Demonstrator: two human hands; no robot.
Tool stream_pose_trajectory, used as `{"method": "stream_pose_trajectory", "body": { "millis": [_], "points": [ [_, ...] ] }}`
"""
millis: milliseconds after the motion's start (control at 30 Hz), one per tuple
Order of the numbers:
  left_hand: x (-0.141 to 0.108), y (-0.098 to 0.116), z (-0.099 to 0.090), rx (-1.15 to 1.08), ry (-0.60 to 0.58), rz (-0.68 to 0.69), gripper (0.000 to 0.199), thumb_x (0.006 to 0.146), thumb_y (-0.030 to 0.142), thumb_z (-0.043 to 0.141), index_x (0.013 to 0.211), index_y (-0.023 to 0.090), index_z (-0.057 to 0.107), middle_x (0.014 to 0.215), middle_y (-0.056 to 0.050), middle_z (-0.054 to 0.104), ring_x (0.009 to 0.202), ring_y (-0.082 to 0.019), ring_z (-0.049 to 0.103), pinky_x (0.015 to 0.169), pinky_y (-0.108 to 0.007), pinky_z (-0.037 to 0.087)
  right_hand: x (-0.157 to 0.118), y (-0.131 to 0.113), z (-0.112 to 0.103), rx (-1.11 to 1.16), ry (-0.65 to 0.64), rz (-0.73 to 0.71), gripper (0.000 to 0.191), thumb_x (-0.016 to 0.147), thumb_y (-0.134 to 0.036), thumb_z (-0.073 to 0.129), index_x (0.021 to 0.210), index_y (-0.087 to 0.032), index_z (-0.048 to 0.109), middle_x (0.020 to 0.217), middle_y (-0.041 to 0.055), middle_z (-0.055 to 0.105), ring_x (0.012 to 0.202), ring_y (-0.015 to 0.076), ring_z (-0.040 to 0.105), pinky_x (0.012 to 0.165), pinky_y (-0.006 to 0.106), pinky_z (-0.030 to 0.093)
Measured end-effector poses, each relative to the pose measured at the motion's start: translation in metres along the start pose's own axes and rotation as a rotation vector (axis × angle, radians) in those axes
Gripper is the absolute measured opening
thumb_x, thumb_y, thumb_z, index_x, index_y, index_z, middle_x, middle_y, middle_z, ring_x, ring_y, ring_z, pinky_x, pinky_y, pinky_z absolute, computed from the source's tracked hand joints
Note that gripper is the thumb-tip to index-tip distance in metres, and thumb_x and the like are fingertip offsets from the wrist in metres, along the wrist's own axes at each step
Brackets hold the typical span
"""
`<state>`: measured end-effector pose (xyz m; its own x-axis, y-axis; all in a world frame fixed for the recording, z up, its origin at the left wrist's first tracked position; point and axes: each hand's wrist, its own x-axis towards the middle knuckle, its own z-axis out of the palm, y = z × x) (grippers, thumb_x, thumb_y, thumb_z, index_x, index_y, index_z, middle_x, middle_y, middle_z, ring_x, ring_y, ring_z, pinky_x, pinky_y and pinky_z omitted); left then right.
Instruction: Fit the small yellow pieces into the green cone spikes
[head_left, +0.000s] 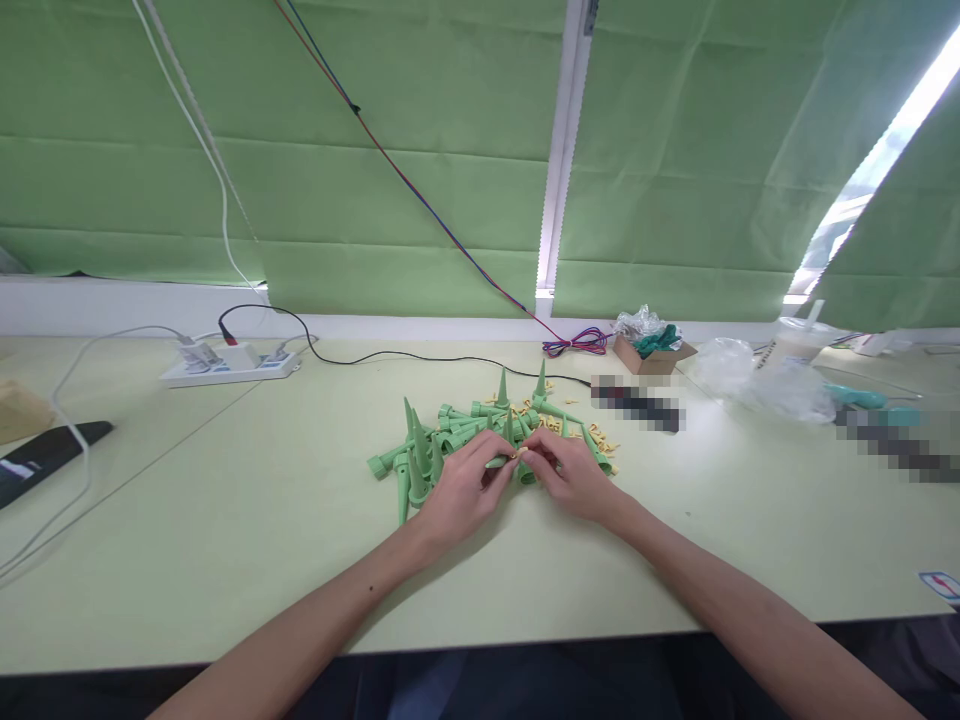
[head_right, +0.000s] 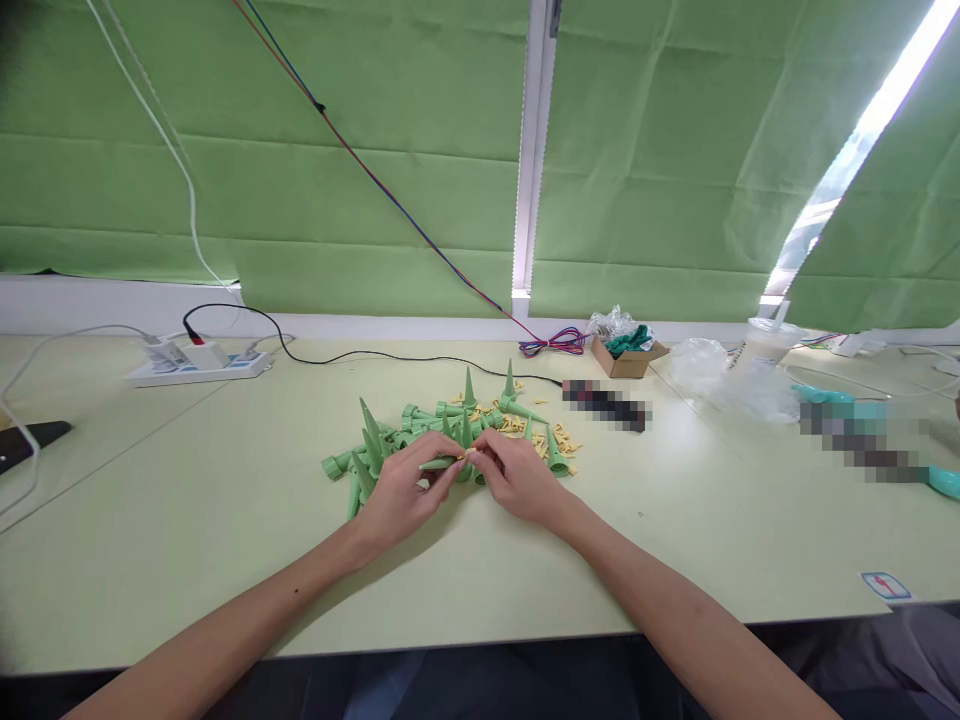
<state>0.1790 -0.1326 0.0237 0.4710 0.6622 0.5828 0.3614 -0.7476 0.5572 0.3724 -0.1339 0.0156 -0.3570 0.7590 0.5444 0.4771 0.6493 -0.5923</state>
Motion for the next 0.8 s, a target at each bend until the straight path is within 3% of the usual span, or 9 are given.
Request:
{"method": "stream_pose_trajectory", "body": {
  "millis": [433,800],
  "points": [
    [-0.0001,0.0,0.0023,0.052,0.056,0.034,0.01,0.095,0.02,0.051,0.102,0.021,0.058,0.097,-0.003,0.062,0.074,-0.01,0.06,0.058,-0.02,0.054,0.0002,0.0005,-0.0004,0.01,0.01,0.002,0.018,0.099,-0.03,0.043,0.087,-0.021,0.052,0.062,-0.0026,0.051,0.054,0.0134,0.044,0.055,0.025,0.035],
    [-0.001,-0.006,0.0029,0.22,0.07,0.225,0.014,0.095,0.012,0.05,0.105,0.02,0.055,0.099,-0.005,0.062,0.084,-0.013,0.061,0.064,-0.022,0.05,0.0004,-0.0006,0.0002,0.016,0.034,-0.019,0.016,0.098,-0.028,0.045,0.086,-0.02,0.052,0.061,-0.0033,0.051,0.054,0.0125,0.045,0.056,0.025,0.036]
  ]
}}
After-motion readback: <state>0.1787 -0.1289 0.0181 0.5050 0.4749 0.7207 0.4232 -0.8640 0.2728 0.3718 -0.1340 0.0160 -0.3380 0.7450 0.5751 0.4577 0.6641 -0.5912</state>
